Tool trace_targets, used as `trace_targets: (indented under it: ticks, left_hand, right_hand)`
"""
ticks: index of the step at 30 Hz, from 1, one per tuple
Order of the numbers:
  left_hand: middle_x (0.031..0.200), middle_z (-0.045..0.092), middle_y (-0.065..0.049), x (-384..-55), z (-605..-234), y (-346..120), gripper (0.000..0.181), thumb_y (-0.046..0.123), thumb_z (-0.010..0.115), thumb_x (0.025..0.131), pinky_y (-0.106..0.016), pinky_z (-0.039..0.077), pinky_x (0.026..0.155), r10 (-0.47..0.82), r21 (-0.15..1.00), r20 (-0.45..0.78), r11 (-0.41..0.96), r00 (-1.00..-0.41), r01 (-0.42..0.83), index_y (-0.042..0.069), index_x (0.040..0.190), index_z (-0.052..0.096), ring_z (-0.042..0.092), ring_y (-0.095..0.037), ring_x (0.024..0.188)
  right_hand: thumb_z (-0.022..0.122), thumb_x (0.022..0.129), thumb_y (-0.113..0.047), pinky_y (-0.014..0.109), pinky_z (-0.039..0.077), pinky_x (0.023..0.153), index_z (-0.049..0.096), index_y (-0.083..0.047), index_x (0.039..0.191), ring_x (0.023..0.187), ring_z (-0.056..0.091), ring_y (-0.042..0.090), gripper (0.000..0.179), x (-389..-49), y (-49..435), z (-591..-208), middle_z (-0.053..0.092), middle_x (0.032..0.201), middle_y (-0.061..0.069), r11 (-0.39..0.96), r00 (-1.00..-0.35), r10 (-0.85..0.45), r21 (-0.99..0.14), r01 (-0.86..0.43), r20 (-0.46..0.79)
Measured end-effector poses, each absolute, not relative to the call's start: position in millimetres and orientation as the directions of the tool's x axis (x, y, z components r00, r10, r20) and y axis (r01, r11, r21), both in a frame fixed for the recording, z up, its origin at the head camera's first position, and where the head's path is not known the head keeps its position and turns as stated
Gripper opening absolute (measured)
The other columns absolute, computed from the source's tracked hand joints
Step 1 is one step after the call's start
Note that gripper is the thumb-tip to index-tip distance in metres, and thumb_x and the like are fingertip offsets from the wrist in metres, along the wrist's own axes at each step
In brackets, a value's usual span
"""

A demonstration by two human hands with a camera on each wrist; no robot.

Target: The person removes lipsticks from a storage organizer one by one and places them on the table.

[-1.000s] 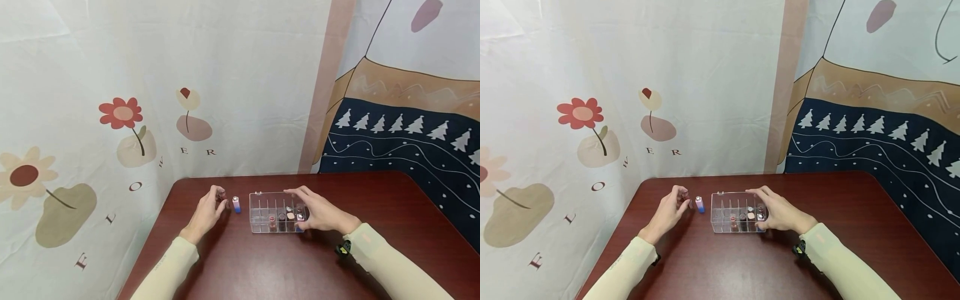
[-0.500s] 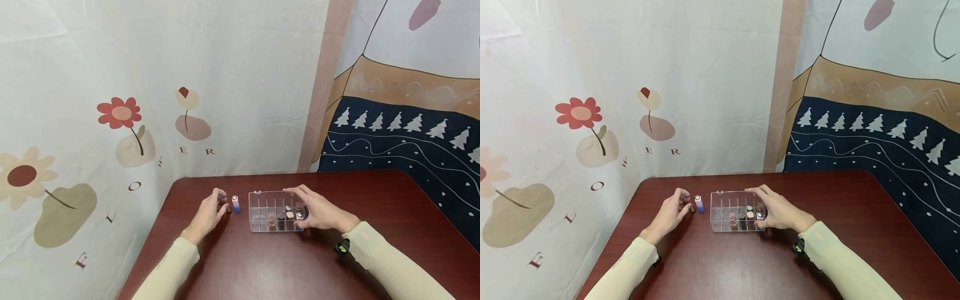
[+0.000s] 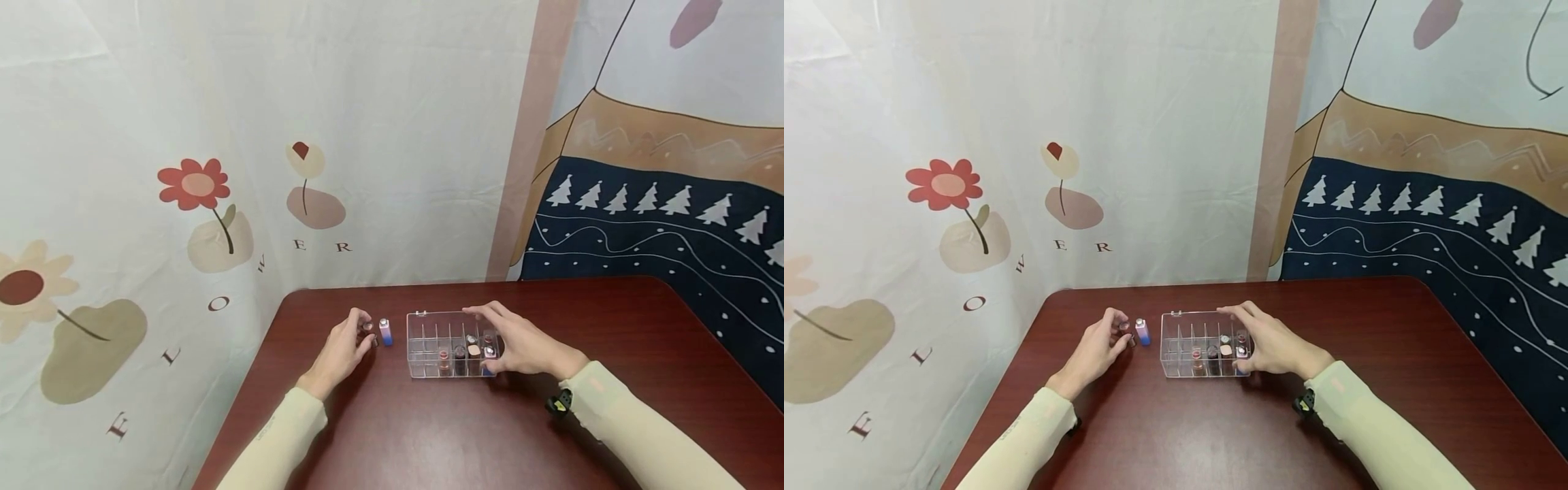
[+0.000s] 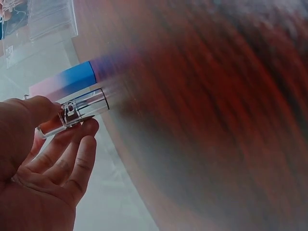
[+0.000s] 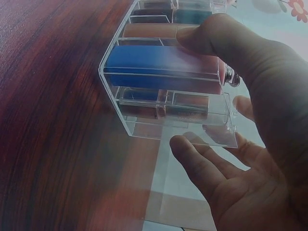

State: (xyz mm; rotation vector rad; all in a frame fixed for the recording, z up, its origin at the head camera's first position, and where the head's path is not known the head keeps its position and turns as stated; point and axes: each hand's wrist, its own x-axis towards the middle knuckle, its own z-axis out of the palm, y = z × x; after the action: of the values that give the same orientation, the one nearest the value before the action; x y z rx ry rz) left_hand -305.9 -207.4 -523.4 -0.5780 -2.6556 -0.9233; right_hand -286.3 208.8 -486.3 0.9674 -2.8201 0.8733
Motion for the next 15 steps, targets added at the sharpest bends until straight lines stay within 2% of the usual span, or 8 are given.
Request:
trace_targets:
  ticks: [8, 15]
  left_hand:
    - [0.115, 0.080, -0.013, -305.1, -522.4, -205.5, 0.037, -0.002, 0.082, 0.106, -0.045, 0.070, 0.095, 0.274, 0.534, 0.362, 0.722, -0.891, 0.439, 0.004, 0.136, 0.061, 0.083, -0.028, 0.107]
    - [0.123, 0.083, -0.013, -302.5, -519.7, -206.7, 0.048, 0.005, 0.083, 0.107, -0.049, 0.069, 0.101, 0.263, 0.523, 0.338, 0.745, -0.904, 0.413, 0.004, 0.150, 0.060, 0.083, -0.029, 0.115]
  right_hand:
    - [0.105, 0.080, -0.015, 0.052, 0.065, 0.103, 0.051, -0.020, 0.173, 0.138, 0.073, 0.036, 0.108, -285.8, 209.4, -487.2, 0.065, 0.152, 0.015, 0.647, -0.806, -0.555, -0.503, -0.573, 0.204]
    - [0.104, 0.079, -0.014, 0.051, 0.065, 0.101, 0.051, -0.019, 0.173, 0.139, 0.073, 0.035, 0.109, -286.8, 209.1, -488.6, 0.065, 0.152, 0.015, 0.643, -0.800, -0.559, -0.495, -0.584, 0.217]
